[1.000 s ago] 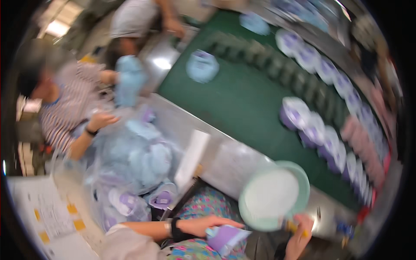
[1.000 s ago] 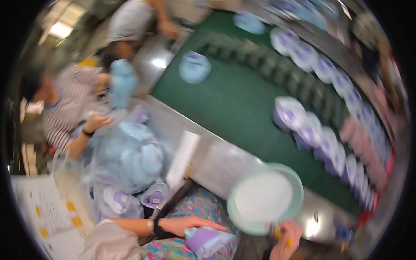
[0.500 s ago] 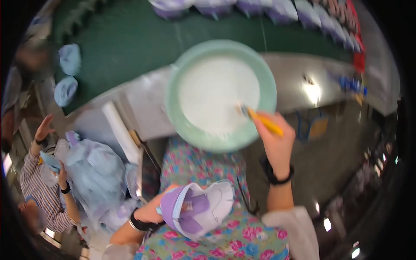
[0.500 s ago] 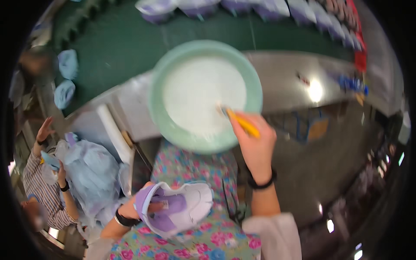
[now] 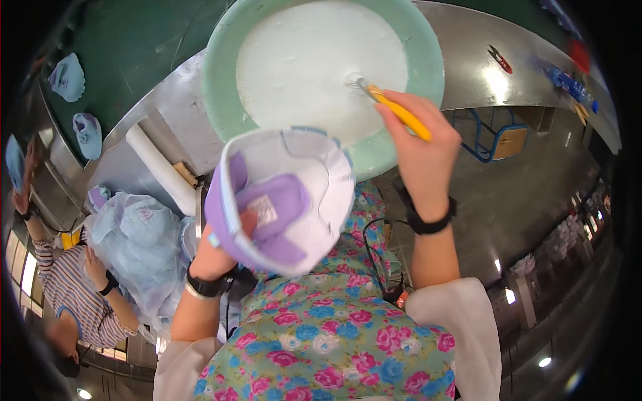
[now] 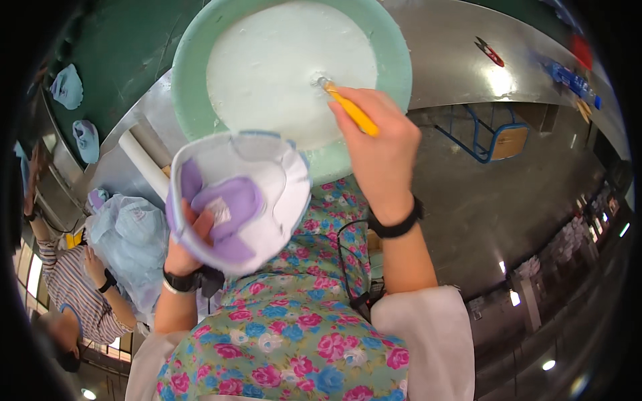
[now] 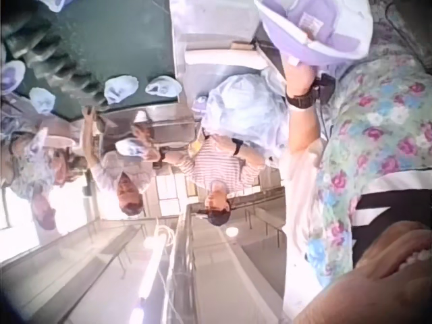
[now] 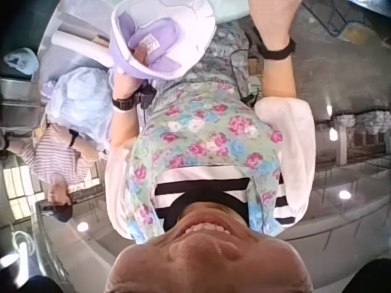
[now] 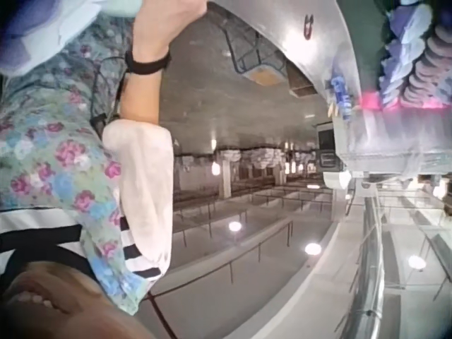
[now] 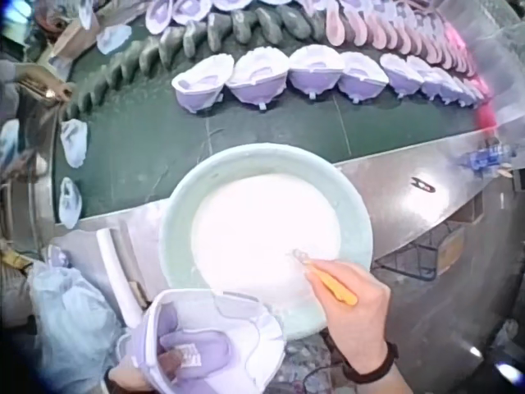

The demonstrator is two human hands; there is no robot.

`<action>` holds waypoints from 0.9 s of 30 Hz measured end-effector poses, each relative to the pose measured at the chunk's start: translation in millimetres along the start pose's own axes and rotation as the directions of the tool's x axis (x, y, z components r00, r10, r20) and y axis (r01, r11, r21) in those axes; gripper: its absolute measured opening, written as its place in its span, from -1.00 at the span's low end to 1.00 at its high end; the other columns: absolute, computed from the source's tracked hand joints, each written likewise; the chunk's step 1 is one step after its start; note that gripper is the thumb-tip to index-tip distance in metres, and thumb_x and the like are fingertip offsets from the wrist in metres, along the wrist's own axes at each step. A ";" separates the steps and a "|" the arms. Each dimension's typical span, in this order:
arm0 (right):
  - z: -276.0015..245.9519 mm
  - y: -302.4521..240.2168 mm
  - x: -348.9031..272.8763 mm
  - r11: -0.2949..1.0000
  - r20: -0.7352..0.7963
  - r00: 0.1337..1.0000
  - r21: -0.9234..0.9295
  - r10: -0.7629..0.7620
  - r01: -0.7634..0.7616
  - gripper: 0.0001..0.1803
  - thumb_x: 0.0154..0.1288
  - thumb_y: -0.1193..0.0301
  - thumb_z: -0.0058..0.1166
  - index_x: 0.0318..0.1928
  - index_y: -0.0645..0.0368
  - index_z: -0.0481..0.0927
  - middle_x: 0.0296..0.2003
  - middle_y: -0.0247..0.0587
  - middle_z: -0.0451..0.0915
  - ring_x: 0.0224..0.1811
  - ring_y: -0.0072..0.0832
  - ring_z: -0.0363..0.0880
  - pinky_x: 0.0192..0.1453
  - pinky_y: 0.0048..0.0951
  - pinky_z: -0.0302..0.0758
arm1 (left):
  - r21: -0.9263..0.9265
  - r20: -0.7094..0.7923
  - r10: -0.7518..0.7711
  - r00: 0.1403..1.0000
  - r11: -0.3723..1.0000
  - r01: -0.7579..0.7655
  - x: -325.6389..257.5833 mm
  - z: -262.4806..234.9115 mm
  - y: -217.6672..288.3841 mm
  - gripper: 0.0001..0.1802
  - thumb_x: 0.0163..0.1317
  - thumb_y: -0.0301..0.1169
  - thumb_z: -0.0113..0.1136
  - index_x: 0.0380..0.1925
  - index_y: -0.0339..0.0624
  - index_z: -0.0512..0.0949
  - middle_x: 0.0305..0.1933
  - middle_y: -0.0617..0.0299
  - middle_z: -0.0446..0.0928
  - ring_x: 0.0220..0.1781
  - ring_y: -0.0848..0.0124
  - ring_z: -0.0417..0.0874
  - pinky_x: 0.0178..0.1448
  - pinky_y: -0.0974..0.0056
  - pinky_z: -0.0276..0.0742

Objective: The person paints the interior of purple shoe parts with white paint using a brush. They pick up each part from a conveyor belt, dip the brush into a bowl of white paint, and apply the paint to the inside surface before placing the part back on the belt.

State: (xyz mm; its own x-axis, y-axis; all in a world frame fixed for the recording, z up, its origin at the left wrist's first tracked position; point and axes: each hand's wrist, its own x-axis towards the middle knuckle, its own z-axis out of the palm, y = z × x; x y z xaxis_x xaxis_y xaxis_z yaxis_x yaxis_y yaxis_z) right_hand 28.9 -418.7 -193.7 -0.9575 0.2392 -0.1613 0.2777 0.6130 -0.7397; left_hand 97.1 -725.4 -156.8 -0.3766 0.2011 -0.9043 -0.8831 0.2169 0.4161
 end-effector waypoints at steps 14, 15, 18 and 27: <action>-49.7 -36.1 -3.4 0.875 0.141 0.933 0.326 0.331 -0.359 -0.89 0.08 0.59 0.29 -0.34 0.32 0.66 -0.45 -0.29 0.64 -0.42 -0.65 0.57 -0.34 -0.64 0.46 | -0.178 -0.077 0.321 0.944 0.927 -0.329 31.1 34.5 7.7 -0.30 0.12 -0.57 0.21 0.29 -0.26 0.20 0.23 0.13 0.32 0.25 0.35 0.35 0.31 0.25 0.25; -48.2 -35.1 -8.2 0.857 0.163 0.913 0.315 0.375 -0.408 -0.90 0.07 0.58 0.30 -0.37 0.32 0.65 -0.49 -0.32 0.63 -0.45 -0.67 0.55 -0.37 -0.65 0.44 | -0.094 -0.132 0.342 0.930 0.930 -0.355 32.7 33.1 10.1 -0.32 0.13 -0.57 0.20 0.28 -0.28 0.20 0.20 0.12 0.34 0.22 0.34 0.37 0.29 0.24 0.28; -47.5 -42.6 -22.3 0.796 0.231 0.851 0.304 0.472 -0.524 -0.88 0.04 0.55 0.34 -0.46 0.31 0.62 -0.58 -0.39 0.59 -0.52 -0.73 0.51 -0.44 -0.68 0.41 | 0.018 -0.288 0.444 0.849 0.889 -0.459 37.5 36.1 7.6 -0.42 0.14 -0.56 0.16 0.18 -0.37 0.25 0.08 0.08 0.42 0.08 0.32 0.48 0.16 0.23 0.41; -63.7 -74.5 -24.9 0.902 0.311 0.926 0.301 0.215 -0.310 -0.88 -0.07 0.62 0.32 -0.46 0.29 0.63 -0.60 -0.29 0.60 -0.55 -0.65 0.56 -0.47 -0.61 0.45 | -0.260 -0.342 0.544 0.766 0.729 -0.633 32.6 48.5 32.4 -0.53 0.28 -0.53 0.08 0.19 -0.29 0.27 0.06 0.13 0.45 0.05 0.34 0.51 0.14 0.25 0.45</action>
State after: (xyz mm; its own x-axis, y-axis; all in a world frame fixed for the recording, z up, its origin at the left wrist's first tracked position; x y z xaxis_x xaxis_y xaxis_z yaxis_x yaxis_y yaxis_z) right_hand 37.0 -422.4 -92.9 -0.8511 0.1186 -0.5114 0.5240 0.2519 -0.8136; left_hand 69.8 -665.5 -168.1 -0.8647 -0.0547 -0.4994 -0.4778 -0.2172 0.8512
